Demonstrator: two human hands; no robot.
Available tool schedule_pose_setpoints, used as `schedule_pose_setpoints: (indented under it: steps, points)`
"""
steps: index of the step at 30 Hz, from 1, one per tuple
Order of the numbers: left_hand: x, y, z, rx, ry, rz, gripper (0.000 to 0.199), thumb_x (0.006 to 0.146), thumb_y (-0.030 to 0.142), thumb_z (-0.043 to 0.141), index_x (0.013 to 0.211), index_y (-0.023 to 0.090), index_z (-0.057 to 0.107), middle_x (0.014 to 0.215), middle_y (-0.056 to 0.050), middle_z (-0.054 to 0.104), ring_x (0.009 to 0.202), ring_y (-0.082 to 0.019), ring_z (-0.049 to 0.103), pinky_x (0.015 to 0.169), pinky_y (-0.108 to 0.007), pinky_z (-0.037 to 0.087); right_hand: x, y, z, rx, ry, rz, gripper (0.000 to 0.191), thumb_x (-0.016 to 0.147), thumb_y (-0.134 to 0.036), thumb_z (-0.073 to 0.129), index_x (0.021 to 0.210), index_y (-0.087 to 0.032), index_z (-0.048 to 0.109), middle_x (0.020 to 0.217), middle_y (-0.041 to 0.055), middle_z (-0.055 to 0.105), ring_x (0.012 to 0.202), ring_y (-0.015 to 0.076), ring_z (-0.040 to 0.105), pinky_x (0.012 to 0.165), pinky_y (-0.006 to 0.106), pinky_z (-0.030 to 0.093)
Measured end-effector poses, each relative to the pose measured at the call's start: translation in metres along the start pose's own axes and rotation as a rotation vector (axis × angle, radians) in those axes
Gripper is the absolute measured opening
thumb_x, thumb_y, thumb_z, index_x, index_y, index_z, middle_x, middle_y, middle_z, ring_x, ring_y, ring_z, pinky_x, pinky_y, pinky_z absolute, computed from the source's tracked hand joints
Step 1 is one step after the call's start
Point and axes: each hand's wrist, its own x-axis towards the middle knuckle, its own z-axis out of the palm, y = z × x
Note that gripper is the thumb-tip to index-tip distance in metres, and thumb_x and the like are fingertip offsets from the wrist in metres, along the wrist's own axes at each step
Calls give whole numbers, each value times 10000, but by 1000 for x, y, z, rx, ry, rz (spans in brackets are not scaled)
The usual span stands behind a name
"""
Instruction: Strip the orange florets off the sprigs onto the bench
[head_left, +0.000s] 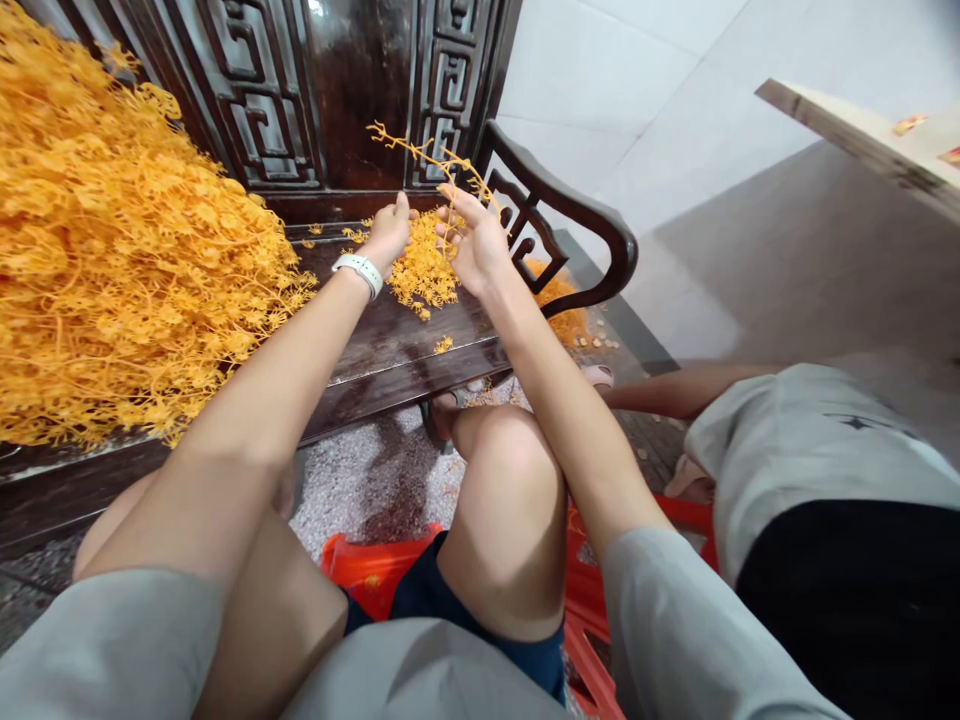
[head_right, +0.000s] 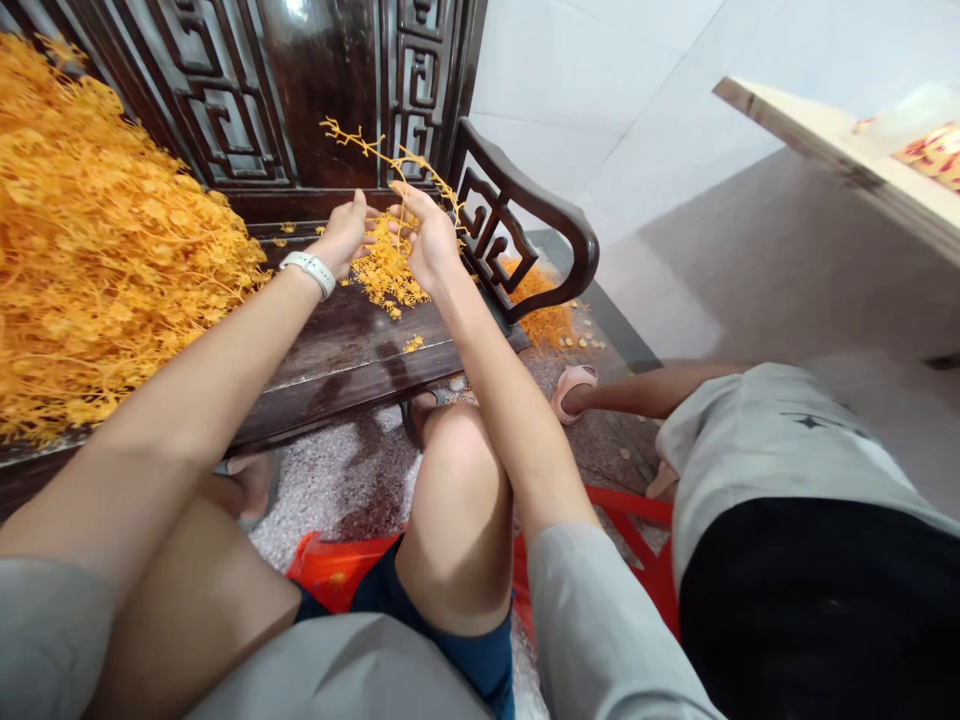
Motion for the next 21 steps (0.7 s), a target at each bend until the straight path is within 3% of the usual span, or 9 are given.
schedule_pose_setpoints:
  steps: [3, 7, 9, 12, 16, 21]
  points:
    - [-18, 21, 16, -16, -108, -46, 535, 978, 728, 693, 837, 219, 609, 731, -37, 618, 678, -171, 666, 598, -235, 502, 5, 6, -3, 14, 1, -16, 456, 1083, -655, 536, 1036, -213, 634, 831, -15, 636, 810, 116, 598, 718, 251, 490]
    - [-35, 34, 29, 45, -231, 101, 404, 950, 505, 843, 816, 192, 625, 722, -3, 614, 666, -125, 632, 613, -191, 480, 10, 15, -8, 87, 2, -60, 226, 1093, -450, 571, 1041, -234, 616, 888, -21, 690, 831, 113, 638, 725, 243, 501]
    - [-35, 34, 30, 70, -205, 170, 340, 922, 333, 882, 757, 179, 629, 727, -8, 644, 669, -108, 601, 599, -170, 454, 9, 18, -9, 96, 41, -58, 215, 1051, -450, 653, 1084, -247, 591, 926, -21, 702, 837, 115, 656, 734, 244, 519]
    - [-31, 34, 28, 49, -100, 185, 316, 926, 196, 841, 688, 165, 636, 737, -21, 681, 654, -89, 572, 568, -157, 421, 1, 17, -8, 43, 77, 0, 433, 952, -590, 783, 1099, -260, 547, 907, -22, 680, 792, 130, 644, 716, 262, 541]
    - [-31, 41, 27, -13, -41, 138, 300, 903, 146, 851, 680, 168, 651, 707, -16, 683, 586, -81, 558, 535, -171, 441, -13, 11, 1, -53, 46, 52, 525, 939, -723, 728, 1095, -253, 553, 911, -26, 647, 754, 114, 631, 705, 260, 539]
    - [-37, 47, 31, -87, -3, 85, 310, 903, 132, 844, 689, 178, 625, 698, -10, 672, 537, -87, 581, 557, -208, 514, -18, 15, 12, -156, 93, -40, 524, 903, -705, 782, 1055, -265, 543, 947, -34, 626, 687, 86, 540, 594, 218, 456]
